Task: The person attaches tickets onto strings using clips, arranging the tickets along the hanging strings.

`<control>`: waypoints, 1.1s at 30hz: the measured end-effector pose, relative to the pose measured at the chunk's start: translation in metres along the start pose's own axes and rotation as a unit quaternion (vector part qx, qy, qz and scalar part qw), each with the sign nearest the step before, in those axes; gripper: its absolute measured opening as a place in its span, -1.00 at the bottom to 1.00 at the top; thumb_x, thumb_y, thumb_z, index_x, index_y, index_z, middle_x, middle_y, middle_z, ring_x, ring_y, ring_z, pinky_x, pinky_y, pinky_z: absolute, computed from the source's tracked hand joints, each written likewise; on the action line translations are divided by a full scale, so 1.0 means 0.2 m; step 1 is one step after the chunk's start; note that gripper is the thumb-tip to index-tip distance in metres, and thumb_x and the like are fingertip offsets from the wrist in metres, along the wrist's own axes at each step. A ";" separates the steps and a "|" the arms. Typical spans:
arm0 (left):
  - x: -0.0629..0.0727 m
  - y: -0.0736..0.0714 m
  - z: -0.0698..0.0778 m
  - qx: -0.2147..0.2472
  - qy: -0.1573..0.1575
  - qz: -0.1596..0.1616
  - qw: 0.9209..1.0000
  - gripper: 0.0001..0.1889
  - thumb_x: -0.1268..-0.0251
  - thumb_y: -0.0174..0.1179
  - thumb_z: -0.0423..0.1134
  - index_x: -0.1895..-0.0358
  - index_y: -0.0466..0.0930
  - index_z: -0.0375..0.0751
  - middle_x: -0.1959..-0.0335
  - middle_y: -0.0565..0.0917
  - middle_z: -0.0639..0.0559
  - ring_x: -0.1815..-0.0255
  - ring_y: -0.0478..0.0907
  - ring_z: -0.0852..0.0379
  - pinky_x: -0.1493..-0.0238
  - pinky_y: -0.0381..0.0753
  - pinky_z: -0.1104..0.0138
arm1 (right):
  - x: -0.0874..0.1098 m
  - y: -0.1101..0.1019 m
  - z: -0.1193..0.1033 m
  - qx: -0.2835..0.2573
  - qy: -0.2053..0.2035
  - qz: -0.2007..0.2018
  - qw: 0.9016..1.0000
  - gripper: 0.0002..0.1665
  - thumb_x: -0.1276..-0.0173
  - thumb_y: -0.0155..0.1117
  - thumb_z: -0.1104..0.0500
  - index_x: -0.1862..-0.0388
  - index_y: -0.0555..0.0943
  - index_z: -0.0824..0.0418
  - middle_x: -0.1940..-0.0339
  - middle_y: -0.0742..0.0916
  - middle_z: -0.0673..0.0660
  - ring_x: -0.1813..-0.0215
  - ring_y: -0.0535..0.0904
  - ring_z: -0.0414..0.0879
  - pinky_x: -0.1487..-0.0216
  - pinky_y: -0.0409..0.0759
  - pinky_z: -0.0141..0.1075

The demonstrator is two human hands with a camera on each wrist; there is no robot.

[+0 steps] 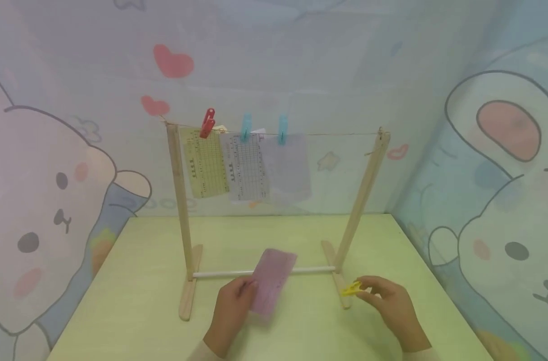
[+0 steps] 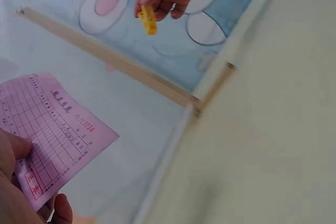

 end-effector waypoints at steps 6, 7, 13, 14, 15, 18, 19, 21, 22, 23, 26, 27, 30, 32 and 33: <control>-0.20 -0.01 0.27 0.156 -0.018 -0.010 0.987 -0.79 -0.52 0.24 -0.23 -0.02 0.73 -0.26 0.07 0.78 -0.12 0.10 0.74 -0.01 0.06 0.74 0.23 | -0.30 -0.21 -0.37 -0.073 -0.141 -0.015 0.987 -0.65 -0.23 0.49 0.46 -0.01 0.74 0.31 0.17 0.80 0.15 0.13 0.62 -0.21 0.03 0.56 -0.48; -0.23 -0.01 0.32 0.177 -0.016 -0.013 0.984 -0.78 -0.52 0.24 -0.22 -0.03 0.73 -0.26 0.07 0.78 -0.12 0.09 0.74 -0.02 0.04 0.74 0.20 | -0.35 -0.25 -0.44 -0.071 -0.156 -0.015 0.985 -0.63 -0.22 0.50 0.47 -0.02 0.74 0.32 0.17 0.81 0.13 0.13 0.61 -0.23 0.03 0.55 -0.49; -0.44 -0.01 0.61 0.220 0.010 -0.022 0.975 -0.75 -0.50 0.27 -0.17 -0.03 0.75 -0.26 0.05 0.78 -0.08 0.04 0.73 -0.04 -0.01 0.72 0.11 | -0.60 -0.42 -0.87 -0.009 -0.183 -0.003 0.983 -0.69 -0.23 0.56 0.36 0.03 0.79 0.28 0.20 0.84 -0.07 0.21 0.60 -0.24 0.16 0.51 -0.49; -0.47 0.00 0.66 0.223 0.010 -0.026 0.974 -0.75 -0.50 0.26 -0.17 -0.04 0.75 -0.25 0.03 0.78 -0.07 0.02 0.72 -0.04 -0.04 0.72 0.10 | -0.64 -0.44 -0.93 0.004 -0.190 0.003 0.982 -0.70 -0.22 0.58 0.34 0.04 0.80 0.27 0.21 0.83 -0.12 0.22 0.59 -0.25 0.19 0.49 -0.48; -0.50 0.00 0.70 0.229 0.008 -0.030 0.973 -0.74 -0.50 0.26 -0.17 -0.06 0.75 -0.24 0.01 0.77 -0.06 0.00 0.72 -0.03 -0.06 0.71 0.11 | -0.68 -0.46 -0.99 0.010 -0.195 0.007 0.981 -0.71 -0.22 0.58 0.33 0.05 0.80 0.27 0.22 0.82 -0.14 0.22 0.59 -0.24 0.20 0.48 -0.46; -0.58 0.03 0.80 0.248 0.002 -0.042 0.968 -0.73 -0.50 0.26 -0.20 -0.11 0.74 -0.22 -0.04 0.75 -0.05 -0.03 0.70 -0.01 -0.08 0.69 0.11 | -0.80 -0.50 -1.14 0.024 -0.214 0.024 0.976 -0.75 -0.23 0.59 0.30 0.09 0.81 0.26 0.24 0.82 -0.14 0.21 0.62 -0.23 0.22 0.50 -0.47; -0.60 0.05 0.82 0.256 0.001 -0.045 0.966 -0.73 -0.50 0.25 -0.21 -0.12 0.74 -0.23 -0.03 0.75 -0.06 -0.02 0.69 0.00 -0.07 0.69 0.12 | -0.84 -0.51 -1.19 0.020 -0.212 0.026 0.977 -0.74 -0.24 0.58 0.29 0.08 0.81 0.26 0.24 0.83 -0.11 0.20 0.64 -0.21 0.20 0.53 -0.48; -0.62 0.08 0.87 0.269 0.003 -0.050 0.962 -0.74 -0.50 0.25 -0.23 -0.10 0.74 -0.27 -0.01 0.75 -0.10 0.01 0.69 0.00 -0.04 0.69 0.14 | -0.91 -0.52 -1.28 0.001 -0.196 0.022 0.980 -0.76 -0.26 0.58 0.27 0.09 0.81 0.28 0.23 0.84 -0.04 0.16 0.68 -0.16 0.17 0.60 -0.46; -0.63 0.09 0.89 0.275 0.006 -0.052 0.960 -0.75 -0.50 0.24 -0.25 -0.07 0.74 -0.30 0.00 0.75 -0.12 0.03 0.69 0.00 -0.02 0.69 0.14 | -0.94 -0.52 -1.31 0.001 -0.186 0.021 0.982 -0.75 -0.27 0.58 0.23 0.09 0.81 0.26 0.21 0.84 -0.03 0.15 0.68 -0.14 0.19 0.61 -0.45; -0.64 0.11 0.91 0.278 0.006 -0.054 0.959 -0.76 -0.50 0.24 -0.26 -0.04 0.75 -0.32 0.03 0.75 -0.13 0.06 0.69 0.00 0.00 0.69 0.15 | -0.97 -0.52 -1.35 0.003 -0.175 0.020 0.984 -0.75 -0.27 0.59 0.20 0.10 0.81 0.25 0.21 0.84 -0.02 0.14 0.68 -0.13 0.18 0.62 -0.45; -0.66 0.15 0.95 0.292 -0.011 -0.063 0.954 -0.77 -0.50 0.23 -0.26 0.01 0.75 -0.35 0.07 0.74 -0.13 0.07 0.66 0.02 0.02 0.67 0.18 | -1.03 -0.52 -1.42 0.011 -0.149 0.018 0.989 -0.77 -0.26 0.61 0.16 0.14 0.82 0.21 0.22 0.84 -0.02 0.12 0.69 -0.10 0.17 0.63 -0.41; -0.66 0.17 0.96 0.296 -0.022 -0.067 0.952 -0.77 -0.50 0.23 -0.26 0.02 0.75 -0.35 0.08 0.74 -0.13 0.07 0.66 0.02 0.02 0.66 0.18 | -1.05 -0.52 -1.44 0.019 -0.144 0.019 0.989 -0.77 -0.25 0.62 0.15 0.16 0.83 0.20 0.24 0.84 -0.03 0.13 0.69 -0.10 0.17 0.62 -0.40; -0.68 0.20 0.98 0.299 -0.051 -0.076 0.950 -0.79 -0.51 0.22 -0.25 0.02 0.76 -0.30 0.08 0.73 -0.09 0.04 0.64 0.04 -0.02 0.63 0.19 | -1.10 -0.51 -1.49 0.053 -0.138 0.012 0.989 -0.79 -0.26 0.61 0.10 0.18 0.83 0.16 0.24 0.84 -0.03 0.11 0.66 -0.10 0.11 0.59 -0.35; -0.68 0.21 0.98 0.299 -0.061 -0.081 0.949 -0.79 -0.52 0.23 -0.24 0.00 0.76 -0.28 0.07 0.73 -0.09 0.02 0.64 0.04 -0.05 0.62 0.17 | -1.11 -0.51 -1.51 0.081 -0.134 0.004 0.988 -0.78 -0.28 0.60 0.06 0.17 0.83 0.13 0.23 0.84 -0.03 0.09 0.64 -0.10 0.07 0.56 -0.30; -0.69 0.22 0.99 0.300 -0.062 -0.082 0.948 -0.78 -0.52 0.23 -0.23 -0.01 0.76 -0.27 0.06 0.73 -0.08 0.01 0.63 0.04 -0.07 0.61 0.17 | -1.12 -0.52 -1.52 0.097 -0.134 -0.001 0.986 -0.78 -0.29 0.59 0.04 0.16 0.83 0.12 0.21 0.84 -0.01 0.07 0.63 -0.10 0.05 0.54 -0.28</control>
Point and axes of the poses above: each hand's wrist, its own x-axis away from the middle knuckle, its own y-axis out of the palm, z = x × y, the point moved 1 cm from there along -x, towards the middle knuckle
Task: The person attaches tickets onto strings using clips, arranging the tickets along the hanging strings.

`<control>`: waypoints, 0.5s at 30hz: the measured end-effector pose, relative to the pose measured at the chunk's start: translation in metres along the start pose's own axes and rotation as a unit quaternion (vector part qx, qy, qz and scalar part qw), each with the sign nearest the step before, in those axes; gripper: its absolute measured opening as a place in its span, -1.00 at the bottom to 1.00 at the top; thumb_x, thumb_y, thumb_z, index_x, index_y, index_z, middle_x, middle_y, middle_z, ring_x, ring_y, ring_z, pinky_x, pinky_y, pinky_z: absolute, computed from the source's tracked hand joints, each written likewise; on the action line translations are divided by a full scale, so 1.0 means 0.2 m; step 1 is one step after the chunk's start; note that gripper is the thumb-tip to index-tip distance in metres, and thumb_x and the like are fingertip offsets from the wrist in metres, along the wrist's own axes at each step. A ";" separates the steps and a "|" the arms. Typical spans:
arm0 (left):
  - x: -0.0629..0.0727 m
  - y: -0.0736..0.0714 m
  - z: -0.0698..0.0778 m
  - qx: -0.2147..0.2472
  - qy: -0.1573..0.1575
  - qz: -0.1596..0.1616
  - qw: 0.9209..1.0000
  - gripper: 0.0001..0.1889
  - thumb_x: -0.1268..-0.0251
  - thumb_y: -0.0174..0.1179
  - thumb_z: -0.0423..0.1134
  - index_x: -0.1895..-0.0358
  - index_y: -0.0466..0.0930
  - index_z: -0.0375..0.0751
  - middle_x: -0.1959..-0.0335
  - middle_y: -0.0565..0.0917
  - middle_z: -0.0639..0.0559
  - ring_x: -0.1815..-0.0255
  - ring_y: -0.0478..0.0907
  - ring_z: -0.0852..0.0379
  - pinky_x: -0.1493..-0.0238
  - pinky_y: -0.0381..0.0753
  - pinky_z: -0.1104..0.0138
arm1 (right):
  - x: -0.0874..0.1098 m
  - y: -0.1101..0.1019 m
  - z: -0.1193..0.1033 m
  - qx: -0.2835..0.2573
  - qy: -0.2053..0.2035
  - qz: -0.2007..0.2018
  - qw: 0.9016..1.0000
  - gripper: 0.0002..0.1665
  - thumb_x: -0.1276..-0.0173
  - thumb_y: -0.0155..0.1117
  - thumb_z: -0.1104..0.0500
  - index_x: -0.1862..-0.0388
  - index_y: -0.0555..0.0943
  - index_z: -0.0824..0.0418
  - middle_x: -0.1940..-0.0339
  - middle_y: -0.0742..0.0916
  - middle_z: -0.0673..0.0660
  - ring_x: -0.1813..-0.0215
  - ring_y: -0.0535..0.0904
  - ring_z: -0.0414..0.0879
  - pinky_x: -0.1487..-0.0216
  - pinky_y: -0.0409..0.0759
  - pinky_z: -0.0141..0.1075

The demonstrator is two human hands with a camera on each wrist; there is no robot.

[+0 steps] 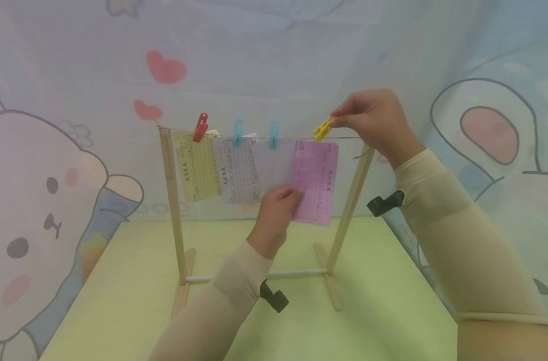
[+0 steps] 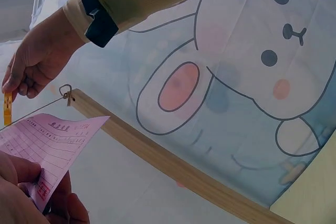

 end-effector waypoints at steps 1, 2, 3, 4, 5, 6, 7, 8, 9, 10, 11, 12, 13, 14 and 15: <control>0.00 0.00 0.00 0.000 -0.001 0.001 1.000 -0.78 -0.52 0.23 -0.23 -0.01 0.75 -0.27 0.06 0.73 -0.08 0.01 0.63 0.04 -0.08 0.60 0.16 | -0.01 0.00 -0.01 0.015 0.000 -0.009 1.000 -0.77 -0.31 0.57 0.02 0.15 0.83 0.12 0.19 0.84 0.00 0.06 0.62 -0.10 0.03 0.54 -0.27; 0.00 0.01 0.00 0.000 -0.003 0.001 1.000 -0.78 -0.52 0.23 -0.22 -0.02 0.75 -0.27 0.07 0.73 -0.08 0.01 0.63 0.04 -0.10 0.59 0.15 | -0.02 0.00 -0.01 0.027 0.005 -0.018 0.999 -0.76 -0.33 0.55 0.00 0.14 0.82 0.11 0.17 0.83 0.00 0.04 0.60 -0.10 0.01 0.53 -0.26; -0.01 0.01 0.01 -0.001 -0.005 0.003 1.000 -0.78 -0.52 0.23 -0.22 -0.02 0.75 -0.26 0.07 0.73 -0.08 0.01 0.62 0.05 -0.10 0.58 0.15 | -0.03 0.00 -0.02 0.035 0.007 -0.026 0.999 -0.76 -0.34 0.54 0.00 0.14 0.82 0.11 0.17 0.83 0.01 0.04 0.60 -0.10 0.01 0.53 -0.25; -0.01 0.01 0.01 -0.001 -0.007 0.006 1.000 -0.77 -0.52 0.23 -0.21 -0.02 0.75 -0.26 0.08 0.72 -0.07 0.01 0.61 0.05 -0.11 0.58 0.15 | -0.04 0.00 -0.02 0.038 0.007 -0.031 0.999 -0.76 -0.34 0.54 0.01 0.14 0.82 0.12 0.17 0.83 0.02 0.03 0.60 -0.10 0.00 0.53 -0.25; -0.01 0.01 0.01 -0.002 -0.010 0.008 1.000 -0.77 -0.53 0.23 -0.21 -0.01 0.75 -0.26 0.09 0.72 -0.07 0.02 0.60 0.06 -0.11 0.57 0.15 | -0.05 0.00 -0.02 0.046 0.006 -0.037 0.998 -0.76 -0.34 0.54 0.01 0.14 0.82 0.13 0.16 0.83 0.03 0.03 0.60 -0.09 0.01 0.53 -0.24; -0.01 0.01 0.01 -0.004 -0.012 0.010 1.000 -0.77 -0.53 0.23 -0.20 -0.01 0.76 -0.26 0.10 0.72 -0.07 0.03 0.60 0.06 -0.10 0.56 0.16 | -0.06 0.00 -0.01 0.048 0.009 -0.044 0.998 -0.76 -0.34 0.55 0.01 0.15 0.82 0.13 0.15 0.83 0.03 0.03 0.60 -0.09 0.01 0.53 -0.24; -0.02 0.01 0.01 -0.005 -0.014 0.013 1.000 -0.77 -0.53 0.23 -0.20 -0.01 0.76 -0.25 0.11 0.72 -0.06 0.04 0.59 0.07 -0.09 0.55 0.17 | -0.07 0.00 -0.01 0.052 0.012 -0.051 0.997 -0.76 -0.34 0.54 0.01 0.15 0.82 0.12 0.15 0.83 0.03 0.02 0.60 -0.10 0.02 0.52 -0.23; -0.02 0.01 0.01 -0.007 -0.016 0.015 1.000 -0.78 -0.53 0.23 -0.20 -0.01 0.76 -0.25 0.13 0.72 -0.06 0.05 0.59 0.08 -0.08 0.55 0.17 | -0.08 0.00 -0.01 0.053 0.015 -0.059 0.997 -0.77 -0.34 0.54 0.01 0.15 0.81 0.12 0.14 0.82 0.03 0.02 0.59 -0.09 0.01 0.52 -0.23; -0.02 0.01 0.01 -0.009 -0.016 0.017 1.000 -0.78 -0.53 0.23 -0.20 -0.01 0.76 -0.24 0.14 0.72 -0.05 0.07 0.59 0.08 -0.06 0.55 0.18 | -0.08 0.01 0.00 0.052 0.017 -0.066 0.996 -0.78 -0.34 0.54 0.02 0.16 0.81 0.12 0.13 0.82 0.03 0.01 0.59 -0.09 0.01 0.51 -0.22; -0.02 0.01 0.01 -0.010 -0.015 0.018 1.000 -0.77 -0.52 0.23 -0.20 -0.01 0.76 -0.24 0.15 0.72 -0.06 0.08 0.59 0.08 -0.04 0.56 0.19 | -0.09 0.01 0.00 0.050 0.019 -0.074 0.996 -0.78 -0.34 0.54 0.03 0.15 0.81 0.12 0.12 0.82 0.03 0.00 0.59 -0.09 0.00 0.51 -0.20; -0.03 0.01 0.01 -0.012 -0.013 0.020 1.000 -0.77 -0.52 0.23 -0.20 -0.02 0.75 -0.25 0.15 0.72 -0.06 0.10 0.59 0.09 -0.02 0.56 0.20 | -0.09 0.01 0.01 0.050 0.023 -0.082 0.995 -0.78 -0.34 0.54 0.02 0.15 0.81 0.12 0.11 0.81 0.02 -0.01 0.58 -0.09 -0.01 0.52 -0.20; -0.03 0.00 0.01 -0.013 -0.011 0.021 1.000 -0.77 -0.52 0.24 -0.20 -0.03 0.75 -0.25 0.16 0.72 -0.06 0.11 0.59 0.09 0.00 0.56 0.21 | -0.10 0.01 0.01 0.045 0.026 -0.088 0.995 -0.78 -0.34 0.54 0.02 0.15 0.81 0.12 0.10 0.81 0.02 -0.03 0.58 -0.09 -0.03 0.52 -0.19; -0.03 0.00 0.01 -0.014 -0.008 0.023 1.000 -0.77 -0.52 0.24 -0.20 -0.03 0.75 -0.25 0.16 0.72 -0.06 0.13 0.59 0.09 0.02 0.57 0.22 | -0.10 0.02 0.01 0.043 0.028 -0.094 0.994 -0.78 -0.34 0.54 0.03 0.16 0.81 0.12 0.09 0.81 0.02 -0.04 0.58 -0.09 -0.04 0.52 -0.19; -0.04 0.00 0.01 -0.015 -0.005 0.024 1.000 -0.77 -0.52 0.24 -0.21 -0.04 0.75 -0.25 0.17 0.72 -0.06 0.14 0.59 0.10 0.03 0.57 0.23 | -0.10 0.02 0.01 0.039 0.029 -0.099 0.994 -0.79 -0.34 0.54 0.04 0.16 0.81 0.13 0.09 0.81 0.03 -0.05 0.58 -0.09 -0.06 0.53 -0.19; -0.04 0.00 0.01 -0.017 -0.004 0.027 0.999 -0.77 -0.52 0.24 -0.21 -0.04 0.75 -0.25 0.16 0.71 -0.05 0.14 0.59 0.10 0.05 0.58 0.24 | -0.10 0.02 0.00 0.036 0.027 -0.101 0.994 -0.78 -0.34 0.55 0.05 0.16 0.81 0.14 0.09 0.81 0.03 -0.05 0.59 -0.09 -0.06 0.53 -0.19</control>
Point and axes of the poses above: each hand's wrist, its own x-axis away from the middle knuckle, its own y-axis out of the palm, z = x × y, the point moved 1 cm from there along -x, towards the middle knuckle
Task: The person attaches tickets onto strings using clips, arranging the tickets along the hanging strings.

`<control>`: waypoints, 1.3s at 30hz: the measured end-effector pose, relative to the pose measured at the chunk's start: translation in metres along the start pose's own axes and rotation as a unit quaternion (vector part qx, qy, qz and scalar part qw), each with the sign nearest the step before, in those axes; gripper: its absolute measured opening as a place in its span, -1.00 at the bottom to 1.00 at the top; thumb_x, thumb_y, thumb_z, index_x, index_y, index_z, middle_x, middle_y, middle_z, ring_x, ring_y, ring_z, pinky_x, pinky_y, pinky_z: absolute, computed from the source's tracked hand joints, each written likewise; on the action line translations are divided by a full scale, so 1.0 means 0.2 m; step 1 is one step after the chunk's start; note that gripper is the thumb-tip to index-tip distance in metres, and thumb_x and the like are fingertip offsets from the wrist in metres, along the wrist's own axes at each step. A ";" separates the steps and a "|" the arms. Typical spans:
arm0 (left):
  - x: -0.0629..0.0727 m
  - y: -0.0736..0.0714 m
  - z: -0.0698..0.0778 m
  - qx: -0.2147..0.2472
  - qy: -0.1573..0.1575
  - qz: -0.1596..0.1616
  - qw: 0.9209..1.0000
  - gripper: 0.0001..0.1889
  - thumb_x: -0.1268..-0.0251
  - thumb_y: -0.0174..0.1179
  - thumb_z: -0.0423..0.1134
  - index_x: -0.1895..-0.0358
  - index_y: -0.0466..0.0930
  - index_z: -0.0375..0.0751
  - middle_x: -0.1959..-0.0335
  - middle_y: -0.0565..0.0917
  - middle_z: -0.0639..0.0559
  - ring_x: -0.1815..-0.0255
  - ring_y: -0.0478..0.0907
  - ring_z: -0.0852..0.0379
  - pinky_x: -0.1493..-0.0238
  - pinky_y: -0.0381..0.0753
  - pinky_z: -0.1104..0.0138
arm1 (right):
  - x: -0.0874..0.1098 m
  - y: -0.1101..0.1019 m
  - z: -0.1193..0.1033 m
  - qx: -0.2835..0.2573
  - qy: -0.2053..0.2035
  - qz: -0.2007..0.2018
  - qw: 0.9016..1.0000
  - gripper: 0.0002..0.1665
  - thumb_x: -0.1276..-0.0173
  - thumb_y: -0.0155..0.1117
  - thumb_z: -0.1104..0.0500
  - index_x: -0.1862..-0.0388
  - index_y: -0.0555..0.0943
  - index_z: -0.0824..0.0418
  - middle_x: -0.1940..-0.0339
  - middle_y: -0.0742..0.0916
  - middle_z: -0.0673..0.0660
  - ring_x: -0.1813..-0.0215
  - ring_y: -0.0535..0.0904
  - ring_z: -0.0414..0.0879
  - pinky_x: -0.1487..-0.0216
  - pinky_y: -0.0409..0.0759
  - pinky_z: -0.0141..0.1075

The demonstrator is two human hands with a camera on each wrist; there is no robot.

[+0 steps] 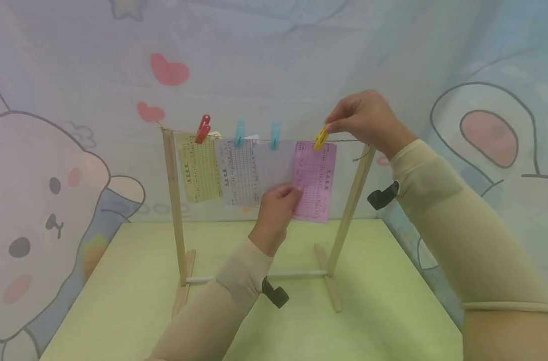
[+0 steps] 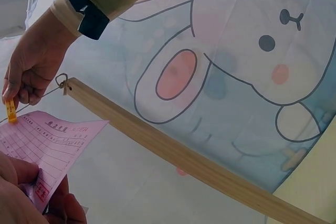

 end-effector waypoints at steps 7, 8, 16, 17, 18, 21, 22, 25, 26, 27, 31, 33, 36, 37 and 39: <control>-0.01 0.00 0.01 0.002 -0.001 0.002 1.000 -0.75 -0.52 0.24 -0.18 -0.05 0.75 -0.27 0.17 0.71 -0.06 0.14 0.59 0.10 0.06 0.58 0.26 | 0.02 -0.01 -0.02 0.008 0.000 -0.036 0.999 -0.69 -0.30 0.58 0.02 0.10 0.76 0.16 0.08 0.81 0.08 0.02 0.67 -0.07 -0.04 0.62 -0.20; -0.01 0.00 0.01 0.002 -0.003 0.000 1.000 -0.75 -0.53 0.24 -0.18 -0.05 0.75 -0.26 0.16 0.72 -0.06 0.13 0.60 0.10 0.04 0.59 0.25 | 0.02 -0.01 -0.02 0.012 0.002 -0.042 0.999 -0.67 -0.30 0.58 0.01 0.07 0.75 0.16 0.07 0.81 0.09 0.02 0.68 -0.06 -0.05 0.63 -0.18; -0.02 -0.01 -0.01 -0.001 0.005 -0.007 1.000 -0.74 -0.53 0.23 -0.17 -0.11 0.73 -0.21 0.13 0.76 -0.06 0.06 0.66 0.05 -0.06 0.62 0.17 | 0.01 -0.02 -0.01 0.059 -0.020 -0.082 0.995 -0.47 -0.33 0.52 -0.05 -0.26 0.67 0.00 -0.07 0.76 0.04 -0.15 0.60 -0.04 -0.17 0.56 -0.05; -0.02 -0.02 -0.01 -0.002 0.006 -0.008 1.000 -0.74 -0.53 0.23 -0.18 -0.11 0.73 -0.22 0.12 0.75 -0.06 0.06 0.66 0.04 -0.06 0.62 0.16 | 0.02 -0.02 -0.01 0.065 -0.027 -0.082 0.994 -0.45 -0.33 0.52 -0.05 -0.28 0.66 -0.02 -0.08 0.76 0.03 -0.15 0.59 -0.05 -0.17 0.56 -0.05; -0.02 -0.02 -0.01 -0.001 0.007 -0.011 1.000 -0.73 -0.53 0.23 -0.18 -0.11 0.72 -0.22 0.12 0.75 -0.07 0.05 0.66 0.03 -0.08 0.62 0.15 | 0.02 -0.02 0.00 0.069 -0.033 -0.081 0.994 -0.43 -0.33 0.51 -0.07 -0.31 0.65 -0.05 -0.08 0.76 0.02 -0.15 0.58 -0.06 -0.16 0.55 -0.04; -0.01 -0.03 -0.01 -0.004 0.010 -0.019 1.000 -0.71 -0.53 0.23 -0.18 -0.14 0.70 -0.25 0.08 0.75 -0.08 0.01 0.66 0.01 -0.12 0.63 0.13 | 0.03 -0.01 0.03 0.075 -0.055 -0.070 0.993 -0.37 -0.34 0.50 -0.11 -0.37 0.61 -0.06 -0.13 0.75 -0.01 -0.18 0.57 -0.05 -0.21 0.51 -0.01; 0.00 -0.03 -0.01 -0.005 0.013 -0.021 1.000 -0.70 -0.52 0.23 -0.18 -0.15 0.70 -0.25 0.07 0.74 -0.08 0.00 0.66 0.01 -0.13 0.63 0.12 | 0.04 0.00 0.04 0.079 -0.066 -0.062 0.993 -0.35 -0.35 0.48 -0.13 -0.39 0.59 -0.05 -0.16 0.74 0.00 -0.20 0.57 -0.04 -0.24 0.49 0.01; 0.01 -0.05 -0.02 -0.022 0.022 -0.019 0.999 -0.68 -0.51 0.25 -0.14 -0.16 0.70 -0.23 0.02 0.74 -0.05 -0.04 0.67 0.02 -0.17 0.62 0.10 | 0.09 0.02 0.07 0.087 -0.087 -0.022 0.992 -0.29 -0.40 0.41 -0.19 -0.46 0.53 -0.02 -0.30 0.68 0.03 -0.33 0.51 0.02 -0.36 0.42 0.10; 0.02 -0.06 -0.03 -0.027 0.025 -0.015 0.999 -0.69 -0.51 0.26 -0.13 -0.16 0.71 -0.21 0.01 0.75 -0.03 -0.05 0.67 0.03 -0.18 0.62 0.10 | 0.12 0.03 0.09 0.084 -0.093 -0.004 0.992 -0.27 -0.41 0.40 -0.20 -0.48 0.51 -0.01 -0.35 0.65 0.04 -0.37 0.48 0.05 -0.38 0.41 0.13; 0.02 -0.07 -0.03 -0.034 0.028 -0.012 0.999 -0.69 -0.50 0.27 -0.12 -0.15 0.71 -0.20 0.01 0.75 -0.02 -0.05 0.67 0.03 -0.18 0.62 0.09 | 0.14 0.03 0.10 0.081 -0.096 0.014 0.992 -0.25 -0.42 0.38 -0.21 -0.50 0.49 0.01 -0.39 0.62 0.05 -0.42 0.44 0.06 -0.41 0.39 0.16; 0.02 -0.08 -0.05 -0.048 0.032 -0.006 0.998 -0.74 -0.50 0.27 -0.16 -0.10 0.72 -0.19 0.02 0.74 -0.02 -0.04 0.67 0.03 -0.16 0.63 0.11 | 0.24 0.08 0.16 0.076 -0.129 0.087 0.985 -0.24 -0.42 0.40 -0.12 -0.51 0.46 0.11 -0.47 0.56 0.13 -0.51 0.35 0.13 -0.48 0.29 0.18; 0.02 -0.08 -0.05 -0.052 0.037 -0.007 0.998 -0.75 -0.50 0.26 -0.19 -0.09 0.72 -0.21 0.02 0.74 -0.03 -0.04 0.67 0.02 -0.15 0.64 0.12 | 0.27 0.10 0.19 0.084 -0.152 0.121 0.977 -0.25 -0.40 0.42 -0.05 -0.49 0.48 0.17 -0.45 0.57 0.17 -0.52 0.34 0.17 -0.52 0.21 0.17; 0.01 -0.08 -0.06 -0.054 0.038 -0.007 0.998 -0.76 -0.50 0.26 -0.19 -0.09 0.72 -0.20 0.01 0.74 -0.02 -0.05 0.66 0.03 -0.16 0.64 0.14 | 0.29 0.12 0.22 0.082 -0.176 0.160 0.968 -0.26 -0.36 0.44 -0.01 -0.46 0.50 0.19 -0.43 0.59 0.19 -0.50 0.34 0.19 -0.52 0.16 0.19; 0.01 -0.07 -0.06 -0.052 0.035 -0.008 0.998 -0.76 -0.50 0.26 -0.18 -0.09 0.72 -0.19 0.01 0.74 -0.01 -0.05 0.66 0.04 -0.17 0.63 0.14 | 0.29 0.13 0.23 0.077 -0.181 0.170 0.966 -0.26 -0.35 0.45 0.00 -0.45 0.50 0.19 -0.42 0.59 0.19 -0.49 0.34 0.19 -0.51 0.16 0.20; 0.02 -0.07 -0.06 -0.047 0.033 -0.009 0.998 -0.74 -0.49 0.28 -0.17 -0.11 0.71 -0.18 -0.01 0.74 0.00 -0.07 0.67 0.04 -0.18 0.63 0.13 | 0.30 0.13 0.24 0.067 -0.188 0.182 0.963 -0.27 -0.33 0.45 0.02 -0.44 0.52 0.18 -0.41 0.60 0.18 -0.48 0.35 0.19 -0.49 0.17 0.22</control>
Point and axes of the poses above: each hand's wrist, its own x-axis away from the middle knuckle, its own y-axis out of the palm, z = x × y, the point moved 1 cm from there along -x, towards the middle knuckle
